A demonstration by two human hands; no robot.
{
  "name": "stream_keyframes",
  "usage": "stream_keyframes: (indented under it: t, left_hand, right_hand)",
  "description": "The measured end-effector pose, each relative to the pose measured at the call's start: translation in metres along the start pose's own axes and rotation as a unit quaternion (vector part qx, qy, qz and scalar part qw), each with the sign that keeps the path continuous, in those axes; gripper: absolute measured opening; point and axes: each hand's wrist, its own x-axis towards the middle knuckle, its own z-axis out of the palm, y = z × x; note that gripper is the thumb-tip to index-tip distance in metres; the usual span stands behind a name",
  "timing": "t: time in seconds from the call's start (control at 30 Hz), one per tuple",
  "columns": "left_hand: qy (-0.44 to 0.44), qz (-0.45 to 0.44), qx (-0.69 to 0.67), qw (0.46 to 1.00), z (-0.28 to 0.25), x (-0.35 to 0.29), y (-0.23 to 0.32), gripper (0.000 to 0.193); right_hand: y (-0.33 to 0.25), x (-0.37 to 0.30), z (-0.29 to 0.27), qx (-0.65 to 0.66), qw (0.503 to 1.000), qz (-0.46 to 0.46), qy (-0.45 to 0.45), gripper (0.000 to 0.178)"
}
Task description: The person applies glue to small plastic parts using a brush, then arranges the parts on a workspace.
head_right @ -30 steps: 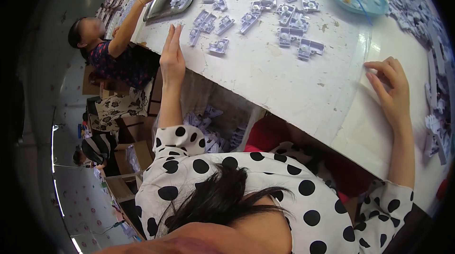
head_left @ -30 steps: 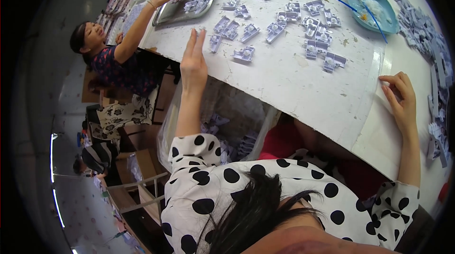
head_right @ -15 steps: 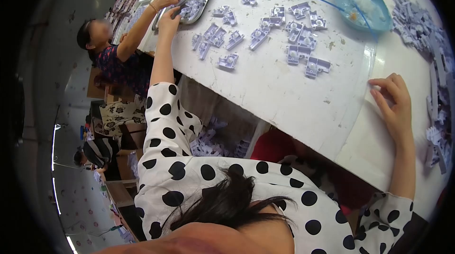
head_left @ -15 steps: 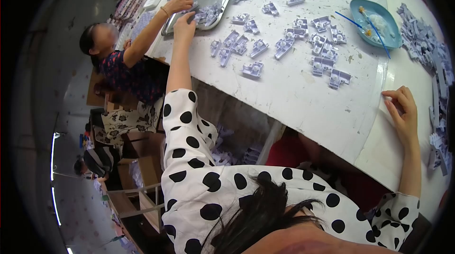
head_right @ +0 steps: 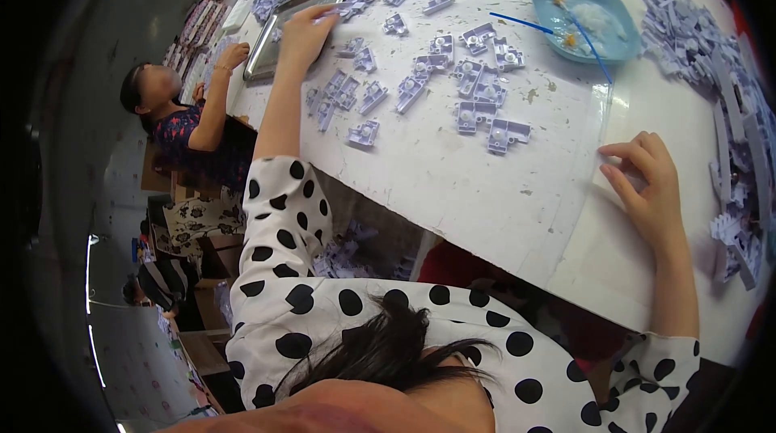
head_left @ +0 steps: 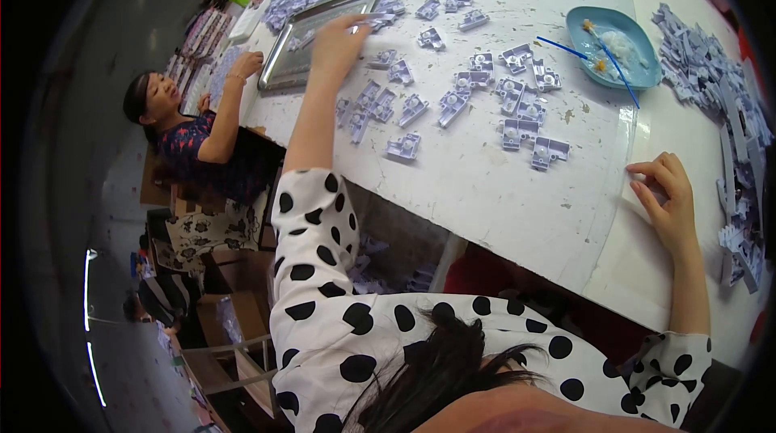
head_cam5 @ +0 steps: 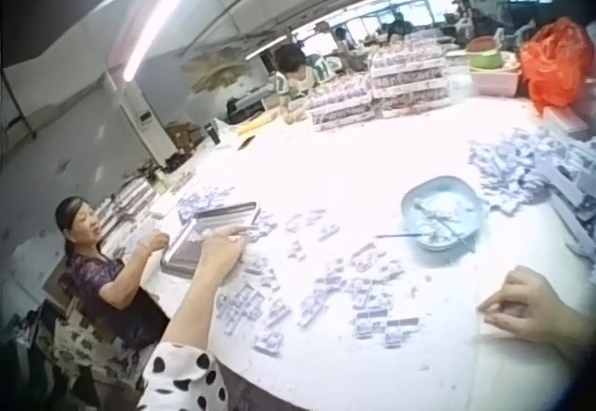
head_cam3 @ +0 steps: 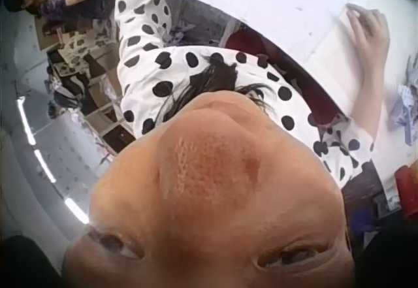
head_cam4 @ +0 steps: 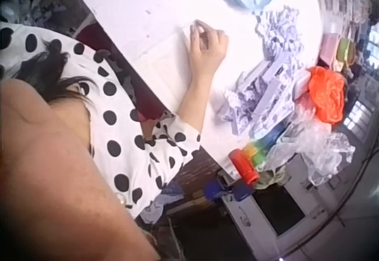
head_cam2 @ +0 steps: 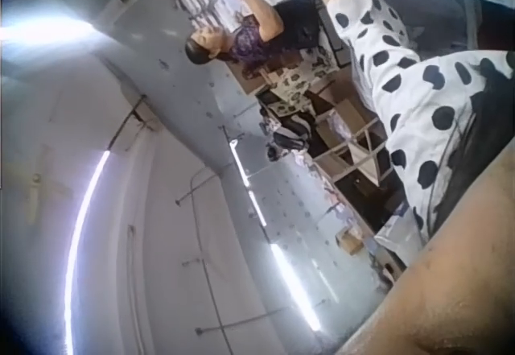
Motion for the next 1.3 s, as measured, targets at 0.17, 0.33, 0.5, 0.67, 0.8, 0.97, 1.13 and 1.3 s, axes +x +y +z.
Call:
stream_keyframes:
  t: [0.17,0.33,0.5,0.67,0.8,0.97,1.13,1.3]
  left_hand:
    - [-0.104,0.022,0.070,0.992,0.012,0.018,0.000,0.035]
    - [0.035,-0.049,0.022,0.998,-0.016,0.061,-0.091,0.038]
    - [-0.031,-0.142,0.170,0.975,0.010,0.078,-0.131,0.039]
    - [-0.075,-0.218,0.150,0.961,0.014,0.086,-0.151,0.034]
    - [-0.012,-0.181,0.158,0.971,0.031,0.101,-0.164,0.028]
    - [0.040,-0.119,0.183,0.975,0.020,0.092,-0.153,0.028]
    - [-0.037,0.078,-0.111,0.990,0.043,0.077,0.014,0.034]
    - [-0.181,0.225,-0.161,0.944,0.115,0.048,0.140,0.029]
  right_hand:
    - [0.000,-0.004,-0.001,0.016,1.000,-0.009,0.005,0.016]
    - [0.001,0.002,0.002,0.033,0.999,-0.012,-0.003,0.016]
    - [0.001,-0.001,0.001,0.042,0.999,0.008,0.015,0.015]
    - [0.003,0.002,0.003,0.047,0.999,0.009,0.012,0.015]
    - [0.001,-0.004,-0.003,0.045,0.999,0.015,0.021,0.015]
    - [-0.004,0.004,-0.003,0.019,1.000,-0.015,0.010,0.015]
    - [-0.002,0.004,0.002,0.033,0.999,-0.020,0.004,0.014]
    - [0.000,-0.001,-0.003,0.038,0.999,0.023,0.003,0.015]
